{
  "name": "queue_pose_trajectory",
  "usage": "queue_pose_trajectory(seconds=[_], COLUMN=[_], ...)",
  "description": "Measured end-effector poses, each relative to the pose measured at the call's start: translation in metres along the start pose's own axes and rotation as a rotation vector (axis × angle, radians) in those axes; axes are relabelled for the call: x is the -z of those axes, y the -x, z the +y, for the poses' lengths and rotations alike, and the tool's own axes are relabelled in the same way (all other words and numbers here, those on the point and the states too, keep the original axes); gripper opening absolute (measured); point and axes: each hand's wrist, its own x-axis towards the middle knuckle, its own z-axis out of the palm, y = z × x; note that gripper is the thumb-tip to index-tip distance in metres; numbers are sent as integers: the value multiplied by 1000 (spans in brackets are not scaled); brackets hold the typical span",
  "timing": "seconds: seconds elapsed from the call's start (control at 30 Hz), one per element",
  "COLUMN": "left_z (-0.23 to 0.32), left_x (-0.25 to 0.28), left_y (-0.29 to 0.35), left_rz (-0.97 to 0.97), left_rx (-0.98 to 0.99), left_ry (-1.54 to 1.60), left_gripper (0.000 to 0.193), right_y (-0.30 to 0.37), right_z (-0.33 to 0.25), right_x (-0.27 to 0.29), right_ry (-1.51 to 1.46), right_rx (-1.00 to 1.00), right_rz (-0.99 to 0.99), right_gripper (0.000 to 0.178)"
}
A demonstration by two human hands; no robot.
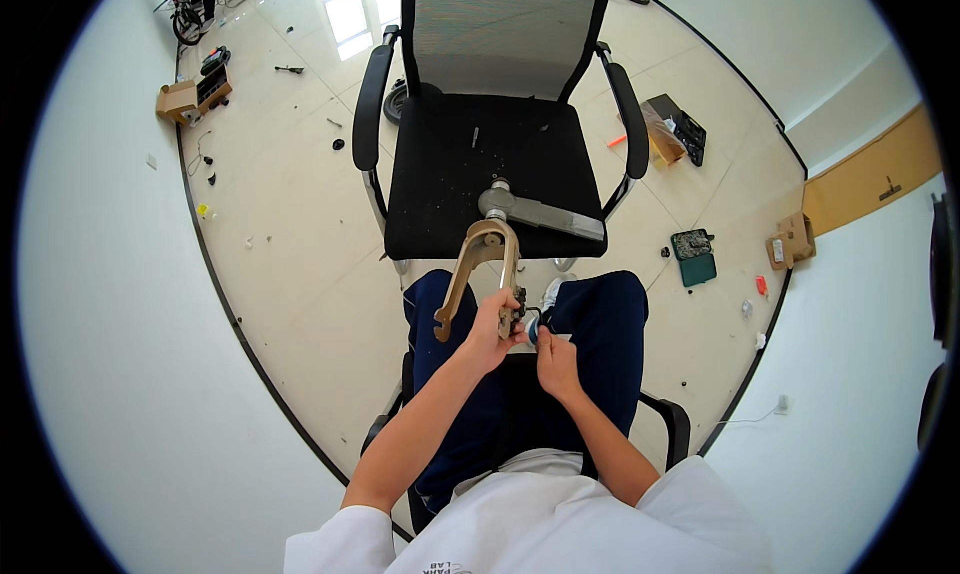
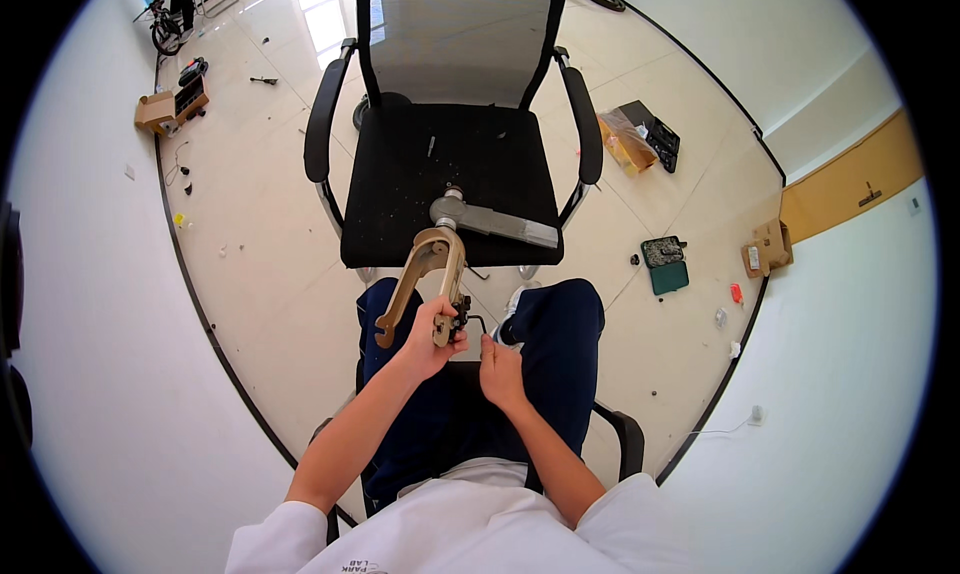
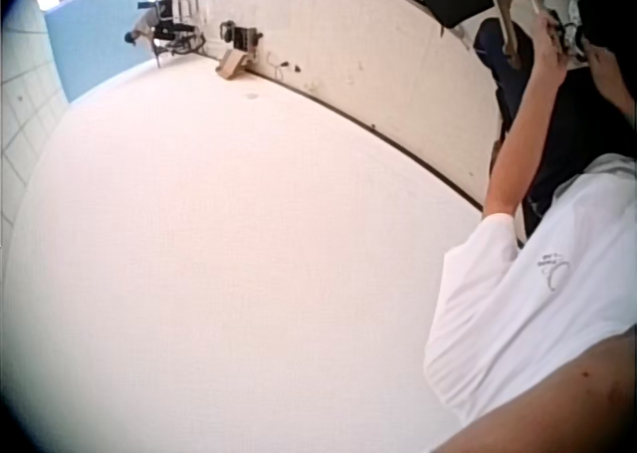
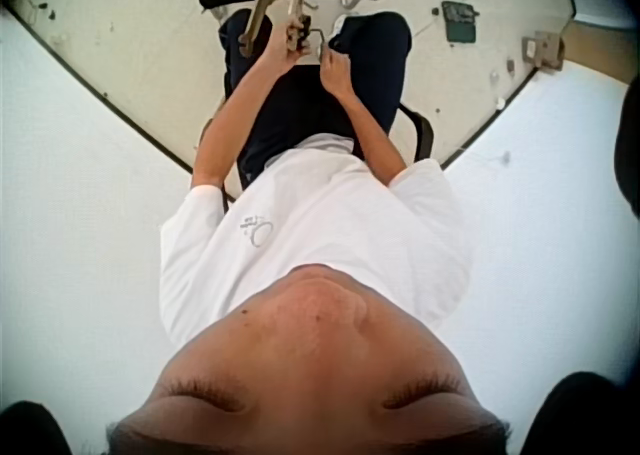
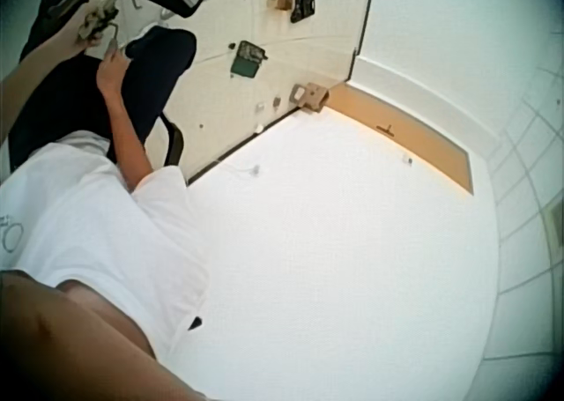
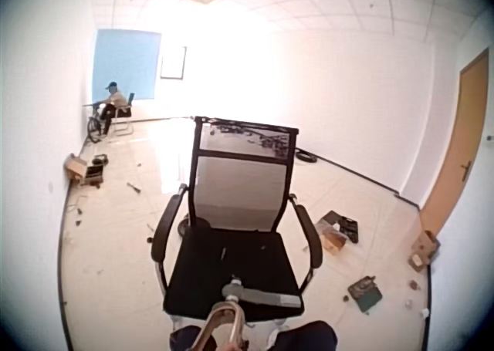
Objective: The person sits on a chair and assembles a mechanical part using a wrench and screwdriver. They tighten and adjust components on the part while holding it on their lap.
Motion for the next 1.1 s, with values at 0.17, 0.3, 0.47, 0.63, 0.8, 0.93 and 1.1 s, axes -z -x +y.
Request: queue_pose_trajectory(seconds=[0.17,0.3,0.47,0.63,0.8,0.93,1.1], left_z=[-3,1,11,-2,-16,-27,-37], left_x=[0,4,-6,13,6,3,-3], left_y=[-1,0,8,-12,-15,-16,-17], left_rz=[0,7,45,17,29,70,154], left_rx=[1,38,188,161,114,100,48], left_ry=[17,9,43,0,-46,-141,-261], left_gripper=[17,16,17,17,14,13,15], right_y=[1,-1,5,-28,-60,-100,-107], right_z=[4,1,33,27,8,14,37], right_x=[5,13,3,13,23,9,1], right_ry=[-73,-749,-1586,-1816,-1698,-1367,-1253], right_rx=[-136,-568,-996,-1226,-1047,-1128,-1165], right_rz=[-93,-331,-300,225,430,413,257], right_gripper=[56,46,34,22,13,24,27])
